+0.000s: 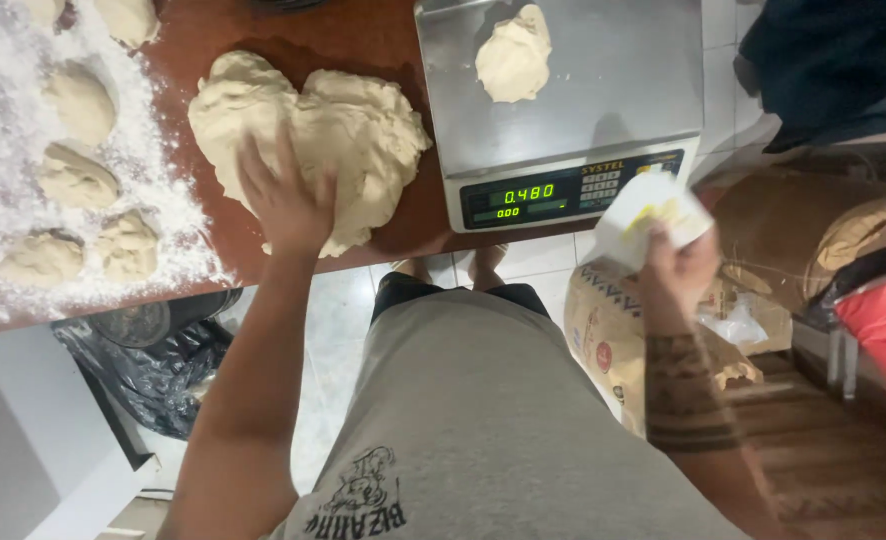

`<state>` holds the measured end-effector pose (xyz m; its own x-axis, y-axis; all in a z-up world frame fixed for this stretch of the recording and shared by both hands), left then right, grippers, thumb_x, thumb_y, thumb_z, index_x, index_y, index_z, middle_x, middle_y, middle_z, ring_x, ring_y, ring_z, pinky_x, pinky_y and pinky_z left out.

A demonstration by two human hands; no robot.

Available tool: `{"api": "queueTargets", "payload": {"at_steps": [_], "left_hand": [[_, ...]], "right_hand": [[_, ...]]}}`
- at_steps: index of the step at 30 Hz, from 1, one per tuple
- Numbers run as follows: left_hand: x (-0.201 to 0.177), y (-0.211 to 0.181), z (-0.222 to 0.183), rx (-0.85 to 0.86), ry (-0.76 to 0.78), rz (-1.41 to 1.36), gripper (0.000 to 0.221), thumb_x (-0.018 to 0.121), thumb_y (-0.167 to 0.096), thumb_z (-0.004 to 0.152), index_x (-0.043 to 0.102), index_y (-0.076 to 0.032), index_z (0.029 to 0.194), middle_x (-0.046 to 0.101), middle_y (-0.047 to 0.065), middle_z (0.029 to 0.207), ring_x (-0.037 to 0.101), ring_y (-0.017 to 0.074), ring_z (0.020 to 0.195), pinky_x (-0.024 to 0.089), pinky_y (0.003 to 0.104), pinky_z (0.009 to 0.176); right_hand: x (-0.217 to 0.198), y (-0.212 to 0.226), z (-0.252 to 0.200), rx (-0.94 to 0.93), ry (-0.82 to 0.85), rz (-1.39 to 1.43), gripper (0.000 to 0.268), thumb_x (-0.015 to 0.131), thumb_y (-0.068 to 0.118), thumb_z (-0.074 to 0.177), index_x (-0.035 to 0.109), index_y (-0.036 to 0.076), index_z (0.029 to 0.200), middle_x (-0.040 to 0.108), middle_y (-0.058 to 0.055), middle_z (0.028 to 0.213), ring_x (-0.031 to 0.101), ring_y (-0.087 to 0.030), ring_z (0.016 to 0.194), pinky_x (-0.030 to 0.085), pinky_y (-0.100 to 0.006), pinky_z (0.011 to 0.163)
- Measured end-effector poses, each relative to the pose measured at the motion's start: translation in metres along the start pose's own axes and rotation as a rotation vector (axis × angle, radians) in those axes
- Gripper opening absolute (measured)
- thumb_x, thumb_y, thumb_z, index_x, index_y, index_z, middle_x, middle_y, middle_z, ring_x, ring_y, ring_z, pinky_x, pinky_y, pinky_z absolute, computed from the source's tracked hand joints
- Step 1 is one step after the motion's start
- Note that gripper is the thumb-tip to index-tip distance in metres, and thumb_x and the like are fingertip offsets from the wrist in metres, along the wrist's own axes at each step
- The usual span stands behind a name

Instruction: Portioning dough by cutting pieces with a scraper and weighing them on a scale.

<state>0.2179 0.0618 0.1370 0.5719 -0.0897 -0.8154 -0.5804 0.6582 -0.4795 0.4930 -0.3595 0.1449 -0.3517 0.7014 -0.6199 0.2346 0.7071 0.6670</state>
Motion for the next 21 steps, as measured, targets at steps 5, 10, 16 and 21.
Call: {"api": "queueTargets", "payload": {"at_steps": [5,10,16,21], "left_hand": [[0.039,0.066,-0.074,-0.114,0.560,0.219,0.093,0.064,-0.059,0.103,0.014,-0.017,0.169,-0.006,0.020,0.171,-0.008,0.0443,0.156,0.019,0.063,0.126],[0.025,0.055,-0.070,-0.100,0.274,0.322,0.077,0.081,-0.052,0.091,0.043,-0.026,0.153,0.037,0.026,0.151,0.041,0.0489,0.127,0.053,0.062,0.096],[0.020,0.081,-0.066,-0.036,0.231,0.125,0.047,0.068,-0.018,0.096,0.059,-0.011,0.142,0.060,0.020,0.111,0.049,0.0420,0.091,0.046,0.055,0.077],[0.010,0.096,-0.053,-0.055,0.342,-0.130,0.034,0.052,-0.006,0.100,0.065,-0.008,0.131,0.068,0.022,0.110,0.055,0.0435,0.096,0.049,0.052,0.073]], "right_hand": [[-0.034,0.055,0.009,-0.723,-0.307,0.313,0.028,0.059,0.002,0.099,0.060,-0.008,0.125,0.067,-0.022,0.117,0.065,-0.032,0.106,0.055,-0.043,0.086],[-0.031,0.079,-0.010,-0.844,-0.385,0.196,0.027,0.066,0.012,0.106,0.060,-0.008,0.123,0.068,-0.023,0.114,0.065,-0.033,0.104,0.053,-0.045,0.087],[-0.032,0.076,-0.033,-0.982,-0.400,0.028,0.039,0.071,0.022,0.117,0.061,-0.015,0.120,0.070,-0.031,0.108,0.068,-0.038,0.096,0.054,-0.046,0.077],[-0.033,0.092,-0.052,-1.026,-0.346,0.090,0.023,0.064,0.002,0.115,0.054,-0.014,0.129,0.064,-0.034,0.122,0.065,-0.045,0.111,0.055,-0.051,0.086]]}}
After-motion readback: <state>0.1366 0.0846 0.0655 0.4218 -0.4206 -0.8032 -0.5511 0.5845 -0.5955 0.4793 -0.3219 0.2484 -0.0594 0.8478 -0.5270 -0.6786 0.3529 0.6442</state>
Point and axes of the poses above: each hand's wrist, its own z-axis towards the middle knuckle, its own x-axis out of the palm, y = z × x, the point moved 7 cm from there along z, towards the middle knuckle
